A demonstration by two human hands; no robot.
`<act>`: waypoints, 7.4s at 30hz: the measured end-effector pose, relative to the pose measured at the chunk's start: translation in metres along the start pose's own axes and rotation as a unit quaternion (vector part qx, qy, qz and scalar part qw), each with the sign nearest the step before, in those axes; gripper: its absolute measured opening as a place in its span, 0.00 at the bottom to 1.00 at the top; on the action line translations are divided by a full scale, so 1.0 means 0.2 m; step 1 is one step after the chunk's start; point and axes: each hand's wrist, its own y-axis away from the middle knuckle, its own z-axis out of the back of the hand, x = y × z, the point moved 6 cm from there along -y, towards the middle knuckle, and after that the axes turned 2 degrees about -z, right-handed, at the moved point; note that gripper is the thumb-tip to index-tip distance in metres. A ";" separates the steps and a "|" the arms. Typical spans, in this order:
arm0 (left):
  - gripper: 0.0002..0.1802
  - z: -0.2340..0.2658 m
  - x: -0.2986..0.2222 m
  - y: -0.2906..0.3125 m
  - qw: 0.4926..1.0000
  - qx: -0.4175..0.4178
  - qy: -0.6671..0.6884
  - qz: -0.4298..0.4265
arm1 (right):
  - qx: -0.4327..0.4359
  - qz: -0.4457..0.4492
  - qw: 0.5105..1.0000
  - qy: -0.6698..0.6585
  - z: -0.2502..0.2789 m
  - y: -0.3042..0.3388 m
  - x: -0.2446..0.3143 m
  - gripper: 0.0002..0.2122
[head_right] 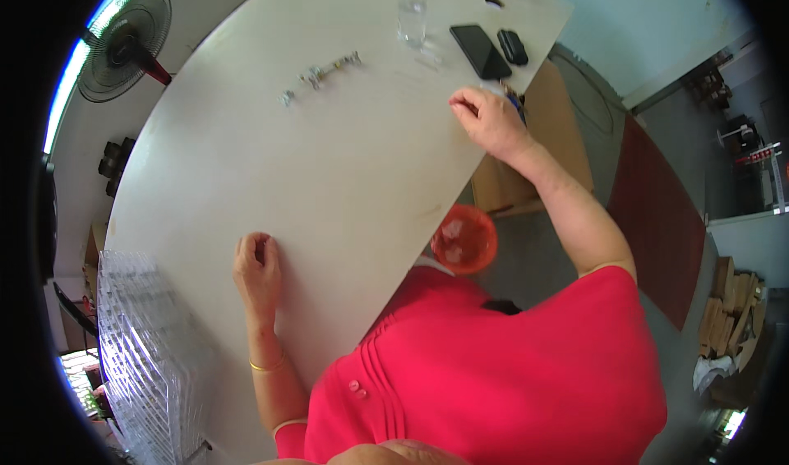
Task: The person assembles metal hinge parts by taking brackets from a plastic tray and inserting pins into them by hand. The person then adjusts a pouch at their waist and touches a phone on the table.
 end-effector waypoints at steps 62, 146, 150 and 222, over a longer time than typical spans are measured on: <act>0.11 -0.66 -0.98 0.59 0.683 0.675 0.151 -0.237 | 0.649 -0.065 0.758 0.000 0.15 1.28 0.35 0.13; 0.06 0.15 -0.62 0.57 0.874 0.472 -0.054 0.102 | 0.319 -0.142 0.908 -0.233 0.17 0.88 0.27 0.05; 0.05 0.05 -0.68 0.46 0.915 0.393 0.034 0.089 | 0.330 -0.098 0.893 -0.291 0.15 0.88 0.38 0.06; 0.09 -0.41 -0.57 0.46 0.868 0.406 0.240 0.156 | 0.447 0.462 0.764 0.050 -0.08 0.78 0.83 0.13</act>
